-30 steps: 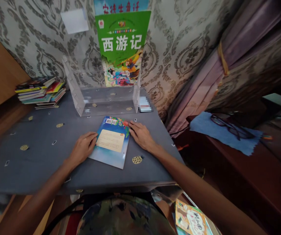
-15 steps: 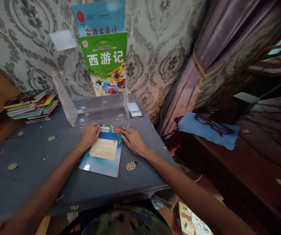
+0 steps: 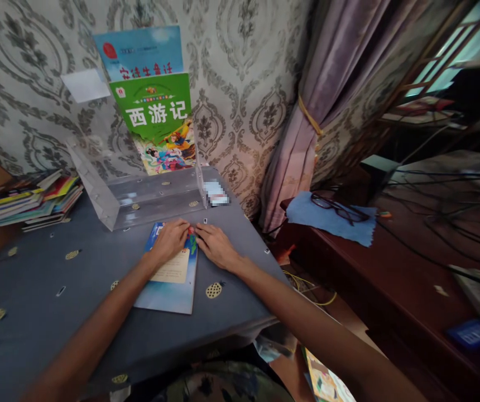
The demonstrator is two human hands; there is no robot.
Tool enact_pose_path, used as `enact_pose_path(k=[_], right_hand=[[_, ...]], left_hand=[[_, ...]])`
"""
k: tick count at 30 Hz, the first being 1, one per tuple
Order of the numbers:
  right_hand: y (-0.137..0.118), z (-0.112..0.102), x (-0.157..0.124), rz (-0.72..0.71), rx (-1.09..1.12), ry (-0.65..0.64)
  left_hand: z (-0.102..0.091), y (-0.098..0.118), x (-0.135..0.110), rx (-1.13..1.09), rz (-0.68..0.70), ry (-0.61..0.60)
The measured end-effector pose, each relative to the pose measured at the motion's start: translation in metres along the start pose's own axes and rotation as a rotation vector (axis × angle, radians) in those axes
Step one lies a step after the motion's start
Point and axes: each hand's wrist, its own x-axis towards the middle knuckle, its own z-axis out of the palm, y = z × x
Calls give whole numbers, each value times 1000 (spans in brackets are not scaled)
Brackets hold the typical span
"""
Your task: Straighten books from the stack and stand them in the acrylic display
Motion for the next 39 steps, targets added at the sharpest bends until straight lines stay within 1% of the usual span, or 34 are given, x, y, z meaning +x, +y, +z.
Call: enact_pose_path(k=[5,8,13,16,26,32,35,39], right_hand=[[0,-1,0,11,4,8],[1,-1,0,19,6,7],[1,1,0,8,-5,48],[1,0,1,-13,-32,33],[0,-4,8,-26,-107,16],[-3,-5,5,-9,-115,16],[-7,-7,0,-42,-152,32],[-10,-9,-7,-113,-144,53]], left_hand=[[10,3,0,-24,69,34],[11,2,-2,-56,96,51],[13,1,-3,-68,119,92],[16,0,-3,-62,127,115],[16,4,-3,-42,125,112],[18,1,-5,-61,130,127],[19,-1,-6,-79,147,123],[19,-1,-6,-72,156,97]])
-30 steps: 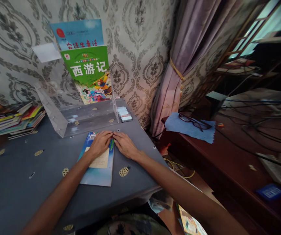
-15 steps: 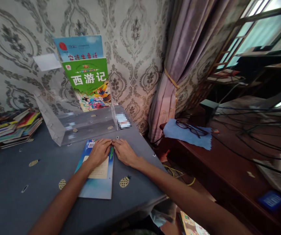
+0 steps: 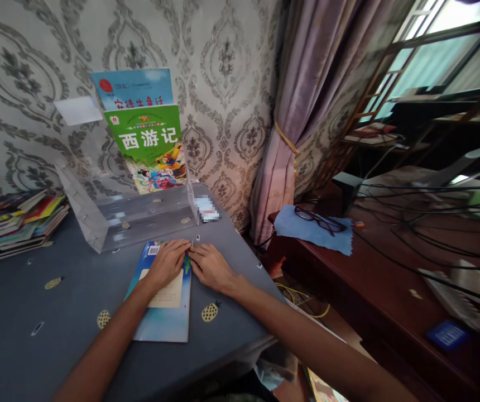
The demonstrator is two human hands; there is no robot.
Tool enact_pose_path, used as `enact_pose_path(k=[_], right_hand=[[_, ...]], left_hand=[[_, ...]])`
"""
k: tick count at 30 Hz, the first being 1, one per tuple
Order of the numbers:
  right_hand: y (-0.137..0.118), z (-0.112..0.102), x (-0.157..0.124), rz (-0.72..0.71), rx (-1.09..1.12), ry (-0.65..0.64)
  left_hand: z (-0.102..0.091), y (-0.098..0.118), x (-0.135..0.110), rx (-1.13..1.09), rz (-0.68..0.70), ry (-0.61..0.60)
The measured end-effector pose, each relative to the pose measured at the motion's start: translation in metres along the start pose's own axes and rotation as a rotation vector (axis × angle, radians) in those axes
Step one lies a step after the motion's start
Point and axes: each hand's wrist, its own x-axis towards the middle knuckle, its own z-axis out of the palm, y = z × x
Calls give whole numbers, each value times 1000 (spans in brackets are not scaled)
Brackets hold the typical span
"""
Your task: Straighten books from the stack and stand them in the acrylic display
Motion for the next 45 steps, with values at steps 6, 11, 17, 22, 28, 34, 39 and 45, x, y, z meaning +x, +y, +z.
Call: enact_pose_path(k=[6,11,17,22,28,34,39,45], right_hand=[[-6,-2,-8,-110,-24,27],[-8,0,-11,-192,-41,107],[-7,4,-11,-259,-52,173],[-6,5,-11,-278,-52,208],[-15,8,-11,-194,-107,201],[-17,8,-13,-181,-79,184],[-15,5,-12,-128,26,103],[-11,5,-2,-145,182,17]], left_hand=[[-1,1,1,15,11,-34],[-1,2,0,45,25,-55],[2,3,0,75,16,-55],[3,5,1,71,-7,-76],[5,3,-1,83,-34,-102],[4,8,0,163,-55,-109],[-4,16,3,280,-155,-95],[-14,22,5,391,-308,-160]])
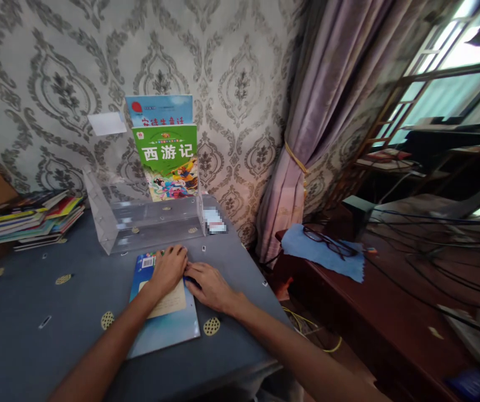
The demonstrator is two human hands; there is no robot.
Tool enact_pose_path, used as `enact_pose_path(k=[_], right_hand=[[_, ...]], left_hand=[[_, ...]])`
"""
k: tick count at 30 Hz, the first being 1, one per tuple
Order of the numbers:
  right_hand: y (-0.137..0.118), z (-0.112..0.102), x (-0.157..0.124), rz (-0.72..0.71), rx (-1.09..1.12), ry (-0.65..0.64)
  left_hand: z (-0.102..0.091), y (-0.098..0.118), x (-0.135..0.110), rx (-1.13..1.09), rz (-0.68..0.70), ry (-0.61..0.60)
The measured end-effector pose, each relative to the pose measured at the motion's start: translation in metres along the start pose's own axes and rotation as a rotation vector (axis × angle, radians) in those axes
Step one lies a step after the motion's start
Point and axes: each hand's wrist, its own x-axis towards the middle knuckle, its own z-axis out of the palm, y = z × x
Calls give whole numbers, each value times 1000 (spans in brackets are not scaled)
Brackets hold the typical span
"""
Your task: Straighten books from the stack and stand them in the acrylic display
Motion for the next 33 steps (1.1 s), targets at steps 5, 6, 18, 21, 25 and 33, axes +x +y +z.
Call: enact_pose_path(k=[5,6,18,21,25,33], right_hand=[[3,3,-2,-16,34,7],[3,4,-4,-16,29,12],[-6,0,-13,-47,-77,19],[0,10,-17,-62,-84,92],[21,32,-17,-173,-109,236],[55,86,-7,-324,-214,556]], left_hand=[[3,0,-1,-5,-30,31],[5,-1,-1,-24,-30,46],[29,-11,-3,-238,49,168],[30,-10,-3,-261,59,160],[34,-10,-2,-307,25,144],[43,-9,-3,-369,-16,137]])
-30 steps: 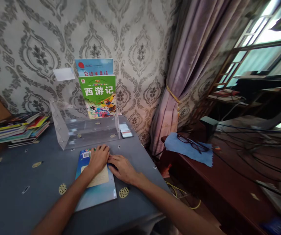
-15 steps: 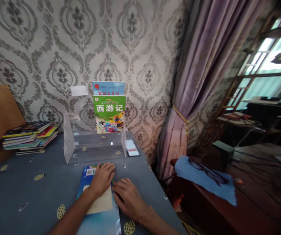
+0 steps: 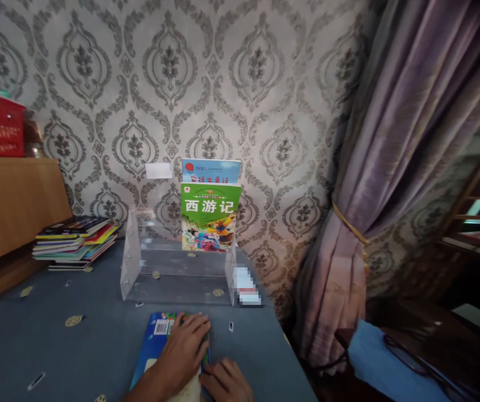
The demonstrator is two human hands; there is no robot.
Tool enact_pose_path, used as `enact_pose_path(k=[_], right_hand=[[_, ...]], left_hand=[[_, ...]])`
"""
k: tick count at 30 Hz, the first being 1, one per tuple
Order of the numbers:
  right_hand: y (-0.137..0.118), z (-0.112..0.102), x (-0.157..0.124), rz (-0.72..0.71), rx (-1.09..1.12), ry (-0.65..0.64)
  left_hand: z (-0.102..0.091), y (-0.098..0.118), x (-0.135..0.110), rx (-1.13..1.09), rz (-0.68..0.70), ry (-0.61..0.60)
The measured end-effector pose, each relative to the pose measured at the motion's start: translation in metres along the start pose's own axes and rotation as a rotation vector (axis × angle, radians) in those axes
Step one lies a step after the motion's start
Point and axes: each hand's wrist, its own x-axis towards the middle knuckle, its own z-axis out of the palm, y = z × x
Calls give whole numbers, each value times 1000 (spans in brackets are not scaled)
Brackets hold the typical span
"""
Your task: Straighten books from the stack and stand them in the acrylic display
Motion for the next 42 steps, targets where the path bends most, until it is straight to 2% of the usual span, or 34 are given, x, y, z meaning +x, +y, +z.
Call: enact_pose_path(k=[3,6,9,11,14,21,34,42], right_hand=[[-1,0,1,-8,4,15],[-10,-23,15,20,76,-156],[-25,-53,38,239,125,-361],[-33,-68,53,297,151,-436],[-38,-77,67,294,169,-501],[-43,-83,59,291,177,-529],[-101,-135,26,349,251,-525],[-108,-138,23,361,275,-513]], left_hand=[[-1,-1,1,-13,3,3],[-6,0,2,-13,16,-4],[-14,2,3,14,32,-26],[-19,2,3,32,42,-36],[-21,0,3,48,68,-28],[-23,-3,1,74,87,-35],[-24,-5,2,96,88,-54],[-28,-1,1,95,65,-123]])
